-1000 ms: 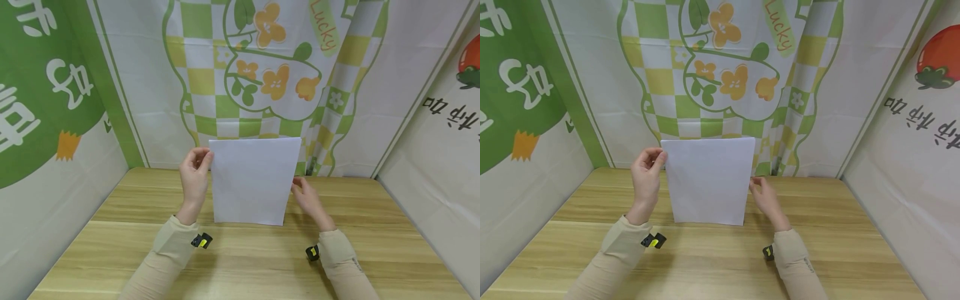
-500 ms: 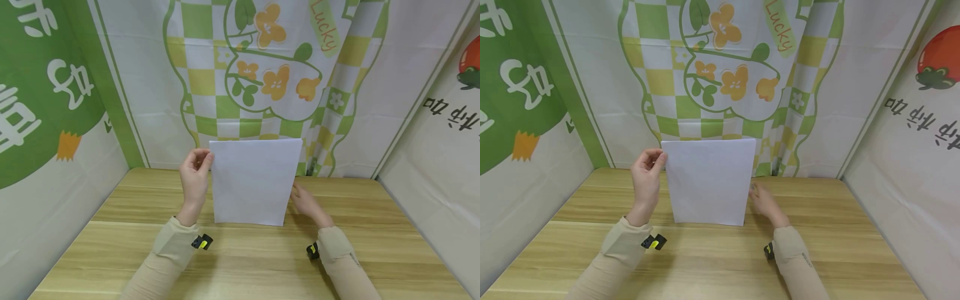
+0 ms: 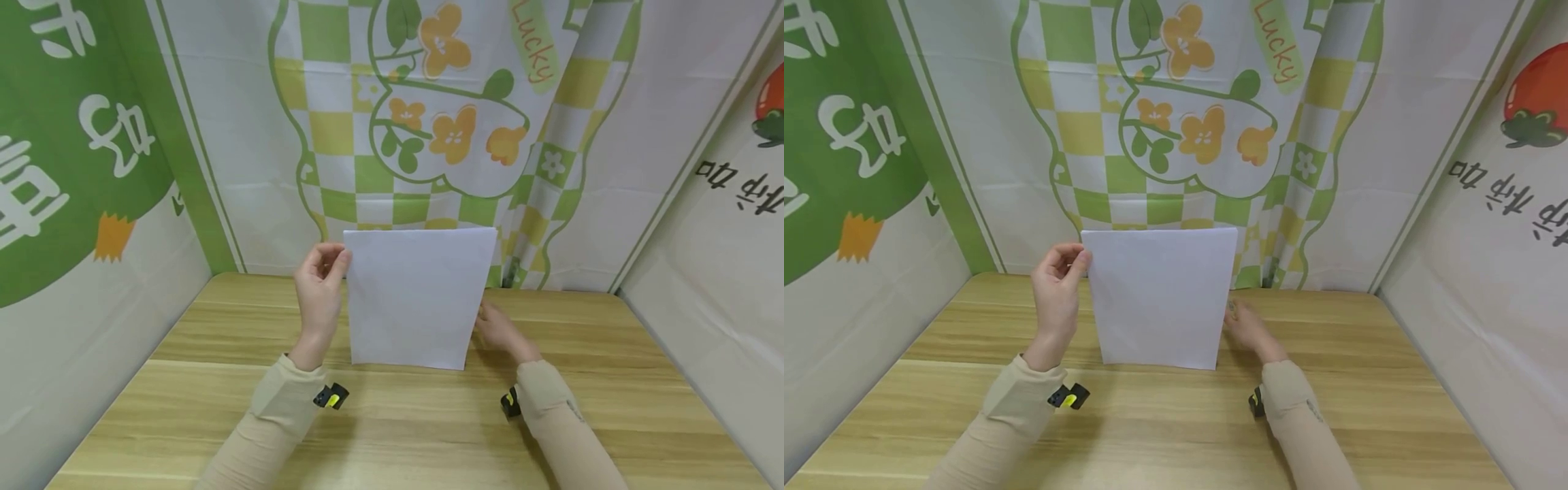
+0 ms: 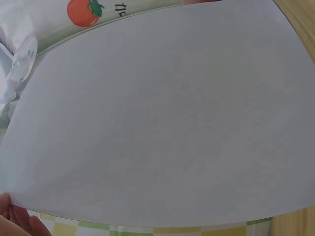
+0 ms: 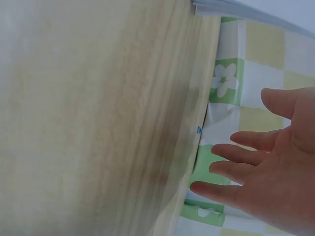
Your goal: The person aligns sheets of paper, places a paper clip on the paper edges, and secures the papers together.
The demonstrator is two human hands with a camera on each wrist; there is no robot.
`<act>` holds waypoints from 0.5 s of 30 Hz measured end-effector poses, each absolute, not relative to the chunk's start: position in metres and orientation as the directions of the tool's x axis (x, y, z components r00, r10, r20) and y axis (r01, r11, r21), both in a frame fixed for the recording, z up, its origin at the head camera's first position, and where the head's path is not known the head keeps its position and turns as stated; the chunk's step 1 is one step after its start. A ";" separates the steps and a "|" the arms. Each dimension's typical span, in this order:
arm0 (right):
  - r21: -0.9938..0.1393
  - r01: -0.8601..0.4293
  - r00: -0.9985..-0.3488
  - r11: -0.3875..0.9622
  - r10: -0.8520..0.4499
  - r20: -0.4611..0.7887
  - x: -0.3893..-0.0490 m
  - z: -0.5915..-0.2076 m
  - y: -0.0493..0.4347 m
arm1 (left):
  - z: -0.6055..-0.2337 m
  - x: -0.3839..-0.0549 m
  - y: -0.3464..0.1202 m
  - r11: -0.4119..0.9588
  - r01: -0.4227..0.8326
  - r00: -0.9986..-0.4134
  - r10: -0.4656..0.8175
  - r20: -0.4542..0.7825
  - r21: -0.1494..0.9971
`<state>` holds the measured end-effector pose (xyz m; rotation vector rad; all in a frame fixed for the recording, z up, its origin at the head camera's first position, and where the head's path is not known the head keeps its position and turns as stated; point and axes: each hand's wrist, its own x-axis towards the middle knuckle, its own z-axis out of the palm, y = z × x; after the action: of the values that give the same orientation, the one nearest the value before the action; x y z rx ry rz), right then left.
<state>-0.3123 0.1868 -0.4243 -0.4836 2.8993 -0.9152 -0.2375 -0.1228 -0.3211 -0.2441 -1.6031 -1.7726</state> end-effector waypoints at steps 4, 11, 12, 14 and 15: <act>-0.566 -0.267 -0.950 0.780 -0.313 0.016 -0.317 -0.426 0.187 | -0.321 -0.237 -0.123 0.035 0.612 -0.722 -0.382 0.577 0.790; -0.559 -0.262 -0.950 0.787 -0.312 0.006 -0.328 -0.432 0.188 | -0.322 -0.238 -0.123 0.038 0.604 -0.728 -0.379 0.571 0.796; -0.556 -0.264 -0.949 0.789 -0.314 0.005 -0.329 -0.432 0.188 | -0.322 -0.237 -0.124 0.038 0.605 -0.729 -0.378 0.572 0.796; -0.560 -0.257 -0.950 0.788 -0.312 -0.004 -0.330 -0.433 0.189 | -0.321 -0.237 -0.124 0.039 0.604 -0.729 -0.377 0.571 0.796; -0.562 -0.252 -0.951 0.788 -0.310 -0.008 -0.331 -0.434 0.188 | -0.321 -0.237 -0.124 0.040 0.604 -0.729 -0.376 0.572 0.796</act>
<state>-0.3305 0.1884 -0.4336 -0.4537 2.8757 -0.8827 -0.2372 -0.1236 -0.3211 -0.2348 -1.6172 -1.7736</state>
